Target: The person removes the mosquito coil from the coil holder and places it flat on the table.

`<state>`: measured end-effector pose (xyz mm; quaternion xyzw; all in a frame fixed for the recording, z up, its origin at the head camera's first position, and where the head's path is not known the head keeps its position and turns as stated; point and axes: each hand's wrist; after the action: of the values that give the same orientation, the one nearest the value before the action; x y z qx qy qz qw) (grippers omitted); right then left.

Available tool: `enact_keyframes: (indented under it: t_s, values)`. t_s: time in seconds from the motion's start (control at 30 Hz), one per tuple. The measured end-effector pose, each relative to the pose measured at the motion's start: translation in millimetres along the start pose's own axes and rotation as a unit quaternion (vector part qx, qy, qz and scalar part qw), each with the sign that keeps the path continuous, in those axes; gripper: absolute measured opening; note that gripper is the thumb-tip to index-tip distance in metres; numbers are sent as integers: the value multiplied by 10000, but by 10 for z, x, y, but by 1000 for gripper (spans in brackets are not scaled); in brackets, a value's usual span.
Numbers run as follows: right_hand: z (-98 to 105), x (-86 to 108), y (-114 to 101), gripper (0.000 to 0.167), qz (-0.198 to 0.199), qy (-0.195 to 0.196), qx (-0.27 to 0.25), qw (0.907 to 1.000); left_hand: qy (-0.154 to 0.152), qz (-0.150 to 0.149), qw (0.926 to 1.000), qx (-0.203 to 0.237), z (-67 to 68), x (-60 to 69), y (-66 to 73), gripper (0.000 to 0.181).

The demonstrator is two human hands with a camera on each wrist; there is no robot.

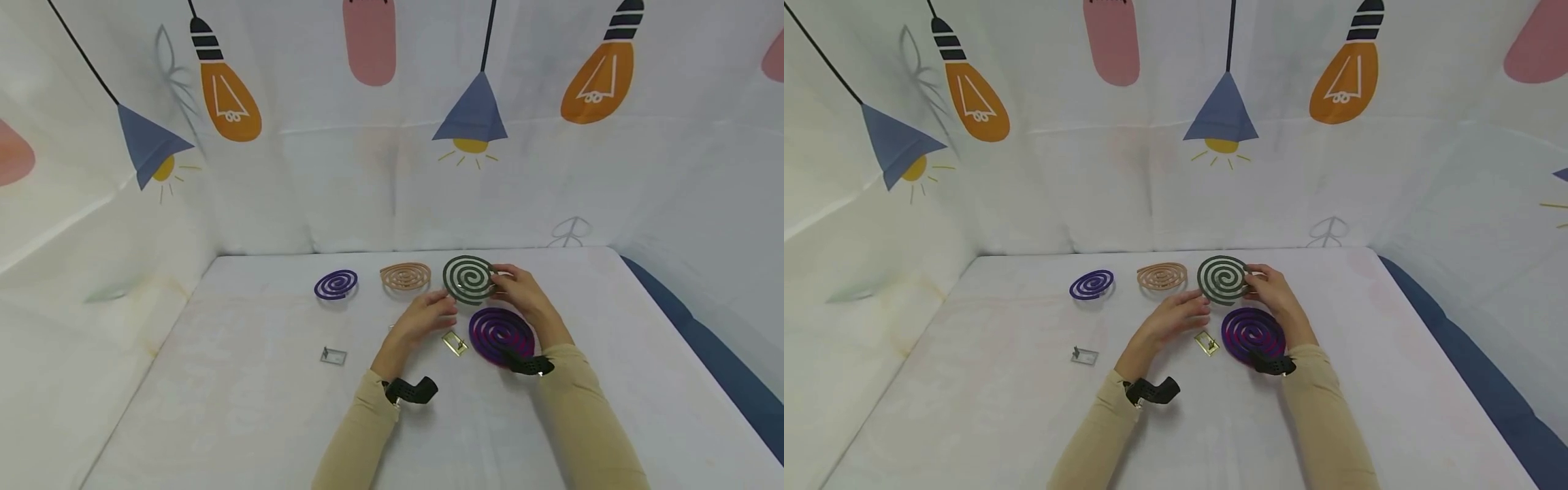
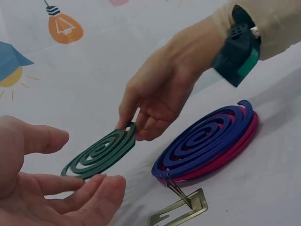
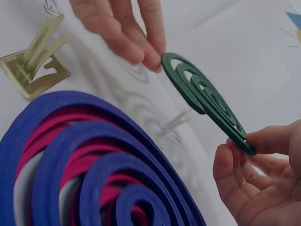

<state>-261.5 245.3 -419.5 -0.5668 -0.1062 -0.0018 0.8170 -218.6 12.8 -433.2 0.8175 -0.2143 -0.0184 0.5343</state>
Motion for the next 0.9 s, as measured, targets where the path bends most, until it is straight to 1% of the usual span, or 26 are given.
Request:
enact_keyframes:
  t_s: [0.17, 0.33, 0.43, 0.57, 0.63, 0.73, 0.8, 0.9]
  values:
    - [71, 148, 14, 54, 108, 0, 176, 9998, -109, -206, 9997, 48, -19, 26, 41, 46]
    - [130, 310, 57, 52, 199, 34, 415, 9989, -79, -475, 9988, -121, -47, 33, 30, 39]
    - [168, 407, 92, 51, 254, -9, 554, 9981, -115, -599, 9976, -341, -62, 28, 7, 39]
    - [217, 520, 135, 50, 350, -133, 873, 9955, -235, -680, 9936, -865, -61, 14, -42, 41]
    - [234, 568, 151, 49, 363, -171, 1084, 9933, -247, -698, 9898, -1217, -65, 15, -59, 41]
    - [250, 634, 173, 48, 365, -237, 1497, 9878, -206, -717, 9815, -1764, -75, 15, -79, 38]
    - [256, 676, 192, 47, 337, -261, 1768, 9833, -181, -754, 9740, -2130, -85, 20, -88, 35]
    - [258, 740, 221, 45, 363, -291, 2084, 9769, -206, -851, 9601, -2654, -97, 18, -105, 32]
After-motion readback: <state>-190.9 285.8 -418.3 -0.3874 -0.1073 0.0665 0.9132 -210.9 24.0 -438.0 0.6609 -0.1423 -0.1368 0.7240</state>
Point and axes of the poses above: each hand's wrist, its own x-axis away from the middle knuckle, its own z-axis out of the back of the hand, y = z × x, and after that the axes turned 12 degrees about x, right-handed
